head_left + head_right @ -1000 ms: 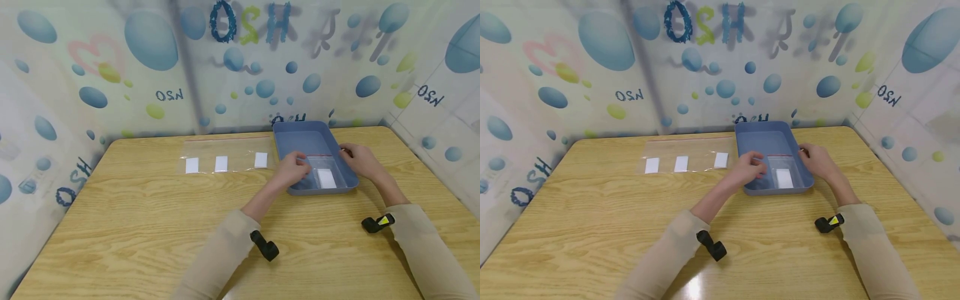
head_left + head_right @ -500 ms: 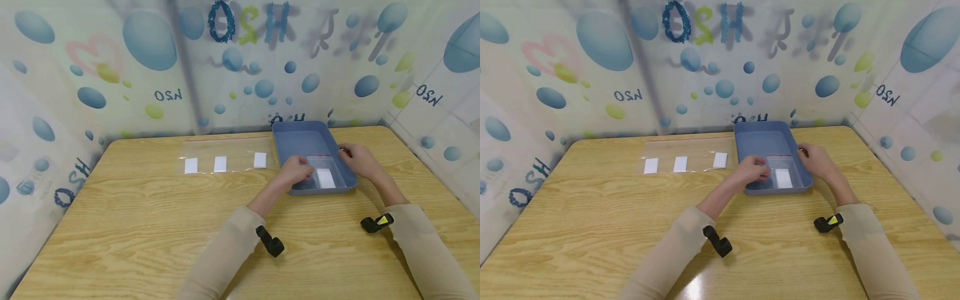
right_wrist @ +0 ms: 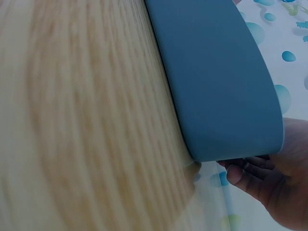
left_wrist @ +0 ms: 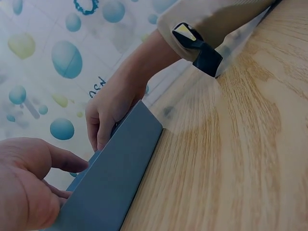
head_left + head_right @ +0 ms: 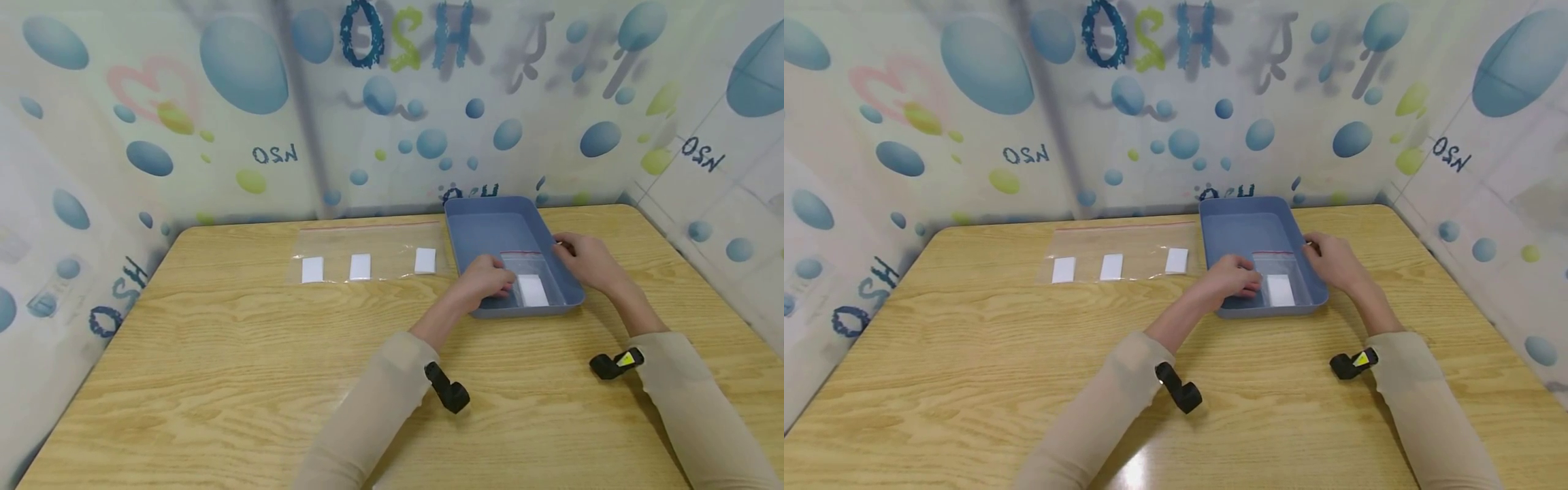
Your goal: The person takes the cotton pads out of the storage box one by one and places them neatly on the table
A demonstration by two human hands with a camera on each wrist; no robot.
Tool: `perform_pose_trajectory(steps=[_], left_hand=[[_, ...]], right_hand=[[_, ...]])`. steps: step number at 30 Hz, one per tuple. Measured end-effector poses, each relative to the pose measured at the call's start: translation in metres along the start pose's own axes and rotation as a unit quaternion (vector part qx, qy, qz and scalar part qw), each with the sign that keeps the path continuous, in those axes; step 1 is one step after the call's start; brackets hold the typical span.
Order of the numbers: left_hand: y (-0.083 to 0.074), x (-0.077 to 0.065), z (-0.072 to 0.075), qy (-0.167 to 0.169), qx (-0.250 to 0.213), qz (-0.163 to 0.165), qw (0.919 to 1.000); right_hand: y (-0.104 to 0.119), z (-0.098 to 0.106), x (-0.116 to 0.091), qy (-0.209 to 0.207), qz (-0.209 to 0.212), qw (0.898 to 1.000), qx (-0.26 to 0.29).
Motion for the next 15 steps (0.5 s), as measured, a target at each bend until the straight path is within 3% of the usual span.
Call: perform_pose_trajectory(steps=[15], left_hand=[[0.0005, 0.0079, -0.0081, -0.014, -0.053, -0.005, 0.9985]], right_hand=[[0.0001, 0.0016, -0.0006, 0.002, -0.002, 1.000, 0.002]])
Point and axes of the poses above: each hand's wrist, its own x-axis towards the middle knuckle, its own z-axis out of the back of the hand, y = z × x, the point moved 1 cm from there along x, towards the middle knuckle
